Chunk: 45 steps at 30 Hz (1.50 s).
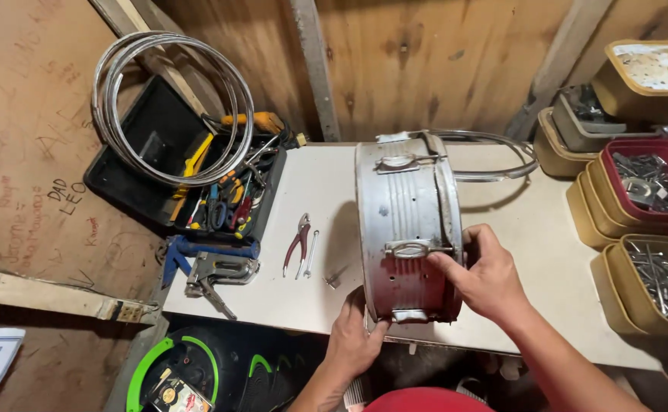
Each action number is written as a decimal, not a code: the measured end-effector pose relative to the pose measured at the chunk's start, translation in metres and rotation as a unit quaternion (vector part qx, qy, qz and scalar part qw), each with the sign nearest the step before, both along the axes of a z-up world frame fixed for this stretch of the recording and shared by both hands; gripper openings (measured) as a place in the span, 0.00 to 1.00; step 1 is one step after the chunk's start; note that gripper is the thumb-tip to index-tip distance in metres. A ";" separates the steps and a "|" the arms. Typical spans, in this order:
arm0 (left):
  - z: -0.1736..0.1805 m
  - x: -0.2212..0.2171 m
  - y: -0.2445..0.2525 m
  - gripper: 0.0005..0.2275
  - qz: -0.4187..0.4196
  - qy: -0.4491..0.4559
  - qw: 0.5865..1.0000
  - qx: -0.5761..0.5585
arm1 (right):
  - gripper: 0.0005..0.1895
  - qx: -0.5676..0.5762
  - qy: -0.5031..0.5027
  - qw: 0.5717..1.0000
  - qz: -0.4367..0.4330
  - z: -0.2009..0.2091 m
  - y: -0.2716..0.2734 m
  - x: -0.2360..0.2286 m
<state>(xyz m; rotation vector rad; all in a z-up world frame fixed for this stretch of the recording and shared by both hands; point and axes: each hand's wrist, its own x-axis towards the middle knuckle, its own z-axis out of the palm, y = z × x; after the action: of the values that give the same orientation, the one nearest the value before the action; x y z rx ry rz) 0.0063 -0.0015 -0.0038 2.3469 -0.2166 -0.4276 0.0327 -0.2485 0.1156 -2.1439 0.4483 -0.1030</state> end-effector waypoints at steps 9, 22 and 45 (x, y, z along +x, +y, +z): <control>0.024 -0.008 -0.005 0.28 -0.055 -0.074 0.993 -0.071 | 0.22 -0.027 -0.005 0.999 -0.031 -0.008 -0.008 -0.022; 0.002 0.017 -0.014 0.26 -0.141 0.020 0.972 -0.186 | 0.24 -0.104 0.073 0.982 -0.136 0.030 -0.012 -0.035; 0.018 0.155 0.096 0.19 0.213 0.151 0.959 0.109 | 0.20 -0.138 -0.014 0.989 0.056 -0.040 0.096 -0.026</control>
<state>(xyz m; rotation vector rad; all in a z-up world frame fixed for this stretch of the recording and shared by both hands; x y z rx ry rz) 0.1609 0.0944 0.0143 2.4118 0.4963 -0.6072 0.0062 -0.1521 0.0756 -2.4309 0.3100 -0.1377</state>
